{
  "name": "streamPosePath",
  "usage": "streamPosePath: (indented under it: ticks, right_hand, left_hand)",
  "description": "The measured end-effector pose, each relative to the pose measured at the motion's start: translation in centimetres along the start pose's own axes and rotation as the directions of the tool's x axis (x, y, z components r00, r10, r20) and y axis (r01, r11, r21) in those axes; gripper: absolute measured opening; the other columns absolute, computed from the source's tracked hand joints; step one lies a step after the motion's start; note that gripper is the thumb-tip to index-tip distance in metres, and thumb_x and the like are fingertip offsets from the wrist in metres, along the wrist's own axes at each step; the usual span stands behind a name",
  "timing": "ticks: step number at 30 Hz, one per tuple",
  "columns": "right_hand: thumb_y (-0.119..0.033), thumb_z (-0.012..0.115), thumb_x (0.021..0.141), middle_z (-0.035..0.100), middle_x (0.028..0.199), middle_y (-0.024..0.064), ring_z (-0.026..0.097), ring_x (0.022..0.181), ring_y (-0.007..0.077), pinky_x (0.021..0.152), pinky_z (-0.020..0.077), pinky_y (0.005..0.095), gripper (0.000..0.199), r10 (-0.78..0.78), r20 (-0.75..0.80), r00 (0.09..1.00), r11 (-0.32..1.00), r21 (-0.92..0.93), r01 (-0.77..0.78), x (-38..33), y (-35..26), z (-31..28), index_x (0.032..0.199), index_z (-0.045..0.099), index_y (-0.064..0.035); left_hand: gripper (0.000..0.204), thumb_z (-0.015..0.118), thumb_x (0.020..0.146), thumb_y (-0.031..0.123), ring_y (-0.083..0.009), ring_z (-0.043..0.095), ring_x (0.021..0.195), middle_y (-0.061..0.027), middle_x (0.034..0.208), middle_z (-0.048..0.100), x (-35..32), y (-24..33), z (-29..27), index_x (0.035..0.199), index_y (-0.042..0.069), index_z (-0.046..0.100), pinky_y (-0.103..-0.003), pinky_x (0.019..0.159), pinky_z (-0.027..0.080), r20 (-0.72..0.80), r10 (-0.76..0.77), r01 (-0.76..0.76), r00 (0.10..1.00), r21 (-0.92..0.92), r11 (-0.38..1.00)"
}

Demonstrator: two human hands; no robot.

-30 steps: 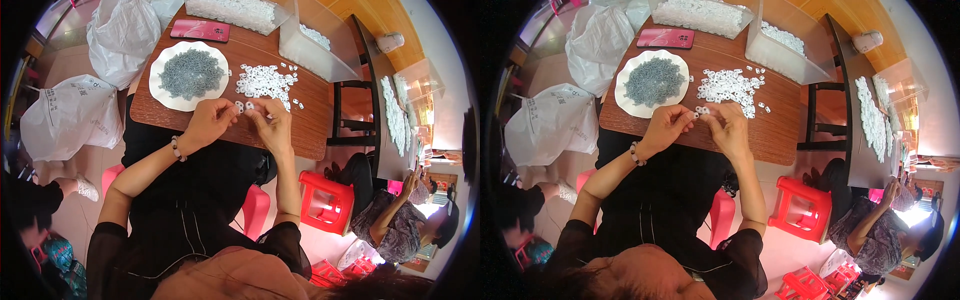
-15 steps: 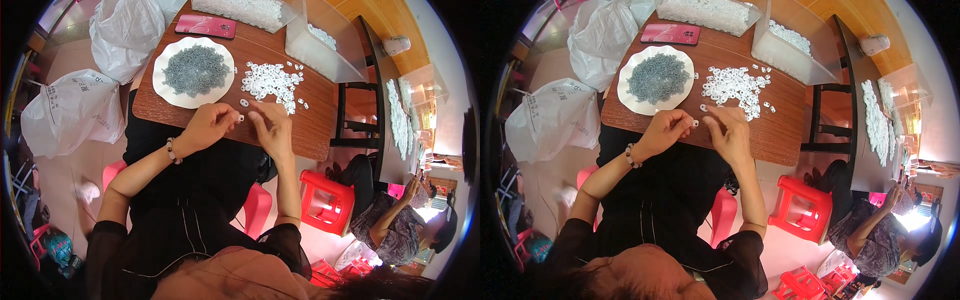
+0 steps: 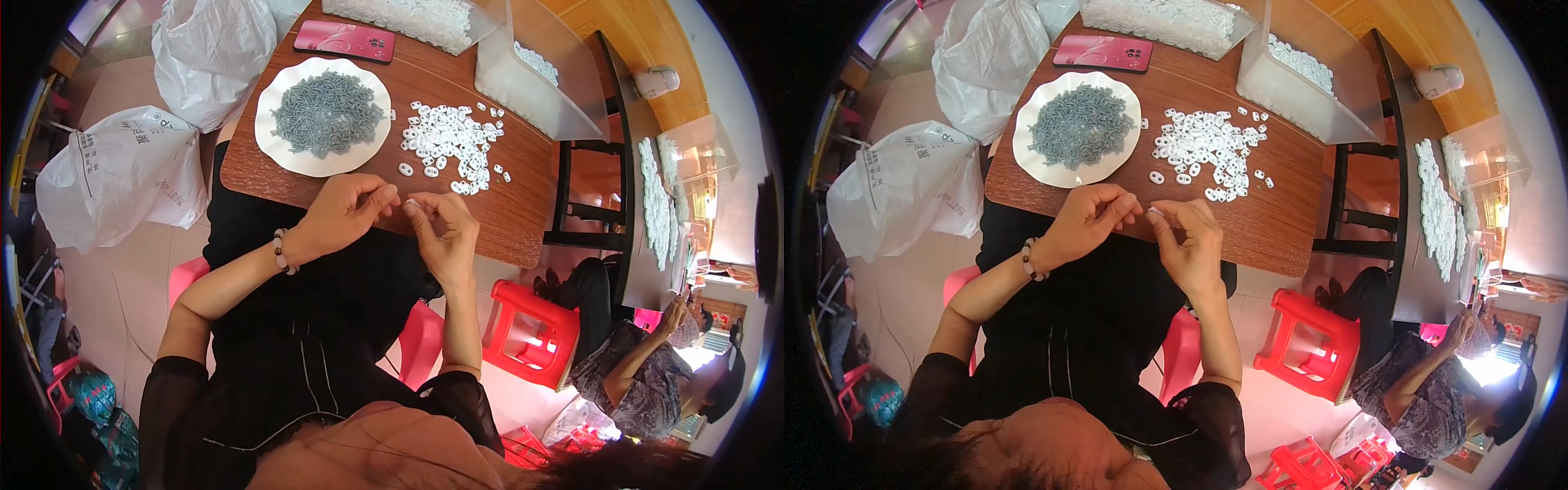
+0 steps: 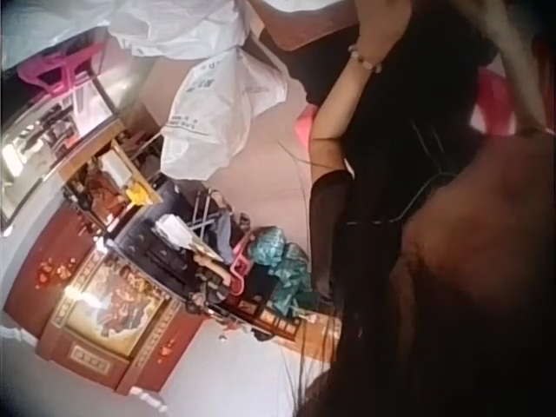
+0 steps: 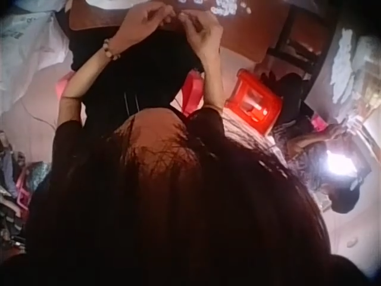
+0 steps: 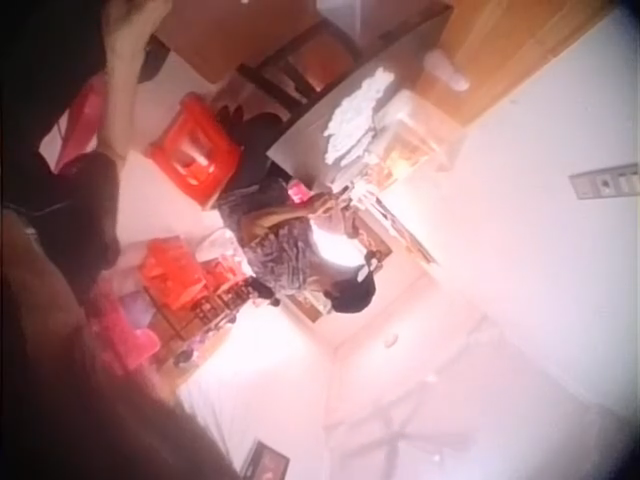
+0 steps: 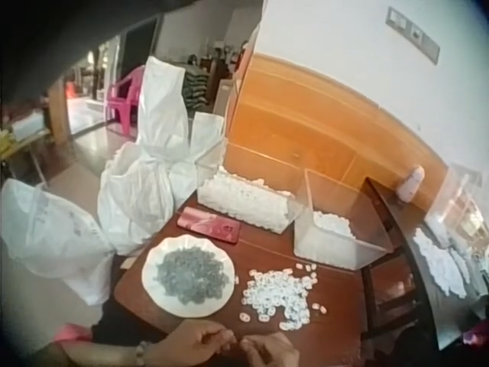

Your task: Manually inserting small grey pins into white plastic components on a wooden table.

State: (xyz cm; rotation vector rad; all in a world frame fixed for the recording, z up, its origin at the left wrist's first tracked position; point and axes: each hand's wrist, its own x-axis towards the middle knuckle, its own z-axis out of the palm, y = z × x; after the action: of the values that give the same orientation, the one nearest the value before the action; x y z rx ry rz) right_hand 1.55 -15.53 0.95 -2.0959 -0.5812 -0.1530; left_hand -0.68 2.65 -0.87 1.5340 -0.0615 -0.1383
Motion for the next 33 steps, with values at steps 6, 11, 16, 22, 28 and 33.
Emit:
streamPosePath:
  ticks: [6, 11, 16, 22, 28, 33]
  right_hand:
    - [-0.003, 0.067, 0.087, 0.066, 0.082, 0.0044, 0.055, 0.073, 0.0080, 0.068, 0.0441, 0.0219, 0.013, 0.164, -0.080, 0.983, 0.986, 0.057, -0.160, -1.0, 1.9, -0.7, 0.098, 0.068, 0.0015]
    - [-0.007, 0.066, 0.087, 0.069, 0.079, 0.0051, 0.052, 0.060, 0.0094, 0.059, 0.0434, 0.0239, 0.014, 0.244, -0.099, 0.965, 0.961, 0.161, -0.227, -1.4, 2.9, -0.1, 0.100, 0.069, -0.0025]
    - [-0.007, 0.064, 0.089, 0.070, 0.083, 0.0062, 0.056, 0.063, 0.0084, 0.059, 0.0444, 0.0229, 0.016, 0.235, -0.107, 0.966, 0.952, 0.225, -0.207, -1.6, 3.2, 0.7, 0.103, 0.067, -0.0009]
    - [-0.005, 0.058, 0.094, 0.070, 0.093, 0.0099, 0.064, 0.092, 0.0113, 0.084, 0.0479, 0.0232, 0.018, 0.312, 0.032, 0.949, 0.922, 0.233, -0.311, -1.6, 3.2, 0.3, 0.109, 0.061, 0.0047]
    - [-0.003, 0.060, 0.092, 0.066, 0.086, 0.0035, 0.059, 0.081, 0.0073, 0.076, 0.0460, 0.0207, 0.012, 0.229, -0.015, 0.973, 0.960, 0.171, -0.223, -1.2, 3.3, 0.4, 0.103, 0.063, 0.0026]
    - [-0.002, 0.062, 0.090, 0.061, 0.081, -0.0009, 0.051, 0.074, 0.0050, 0.068, 0.0419, 0.0191, 0.012, 0.119, -0.040, 0.992, 0.989, 0.089, -0.115, 0.8, 1.6, 0.1, 0.101, 0.065, 0.0005]
  left_hand:
    - [0.013, 0.061, 0.085, 0.006, -0.0223, 0.061, 0.071, -0.0114, 0.085, 0.062, 1.4, 2.7, -3.3, 0.096, 0.003, 0.065, -0.031, 0.065, 0.048, -0.156, 0.311, -0.211, 0.937, 0.454, 0.865]
    - [0.020, 0.066, 0.081, 0.013, -0.0310, 0.057, 0.091, -0.0112, 0.089, 0.060, 3.4, 2.3, -7.9, 0.099, 0.004, 0.066, -0.039, 0.077, 0.045, -0.086, 0.365, -0.100, 0.927, 0.881, 0.461]
    - [0.017, 0.067, 0.081, 0.015, -0.0321, 0.057, 0.092, -0.0117, 0.089, 0.061, 4.5, 1.2, -9.2, 0.096, 0.006, 0.068, -0.043, 0.076, 0.048, -0.012, 0.282, -0.102, 0.959, 0.916, 0.388]
    - [0.011, 0.067, 0.080, 0.014, -0.0303, 0.059, 0.085, -0.0110, 0.080, 0.062, 5.2, 1.1, -9.1, 0.082, 0.004, 0.068, -0.041, 0.072, 0.048, -0.051, 0.270, -0.082, 0.961, 0.885, 0.459]
    - [0.013, 0.065, 0.079, 0.014, -0.0220, 0.057, 0.066, -0.0099, 0.073, 0.061, 5.6, 0.1, -9.7, 0.078, 0.001, 0.067, -0.035, 0.060, 0.045, -0.171, 0.324, -0.121, 0.930, 0.692, 0.712]
    - [0.013, 0.064, 0.081, 0.013, -0.0063, 0.048, 0.059, -0.0022, 0.067, 0.059, 5.8, 0.0, -9.4, 0.078, 0.001, 0.067, -0.025, 0.053, 0.038, -0.216, 0.254, -0.117, 0.943, 0.498, 0.859]
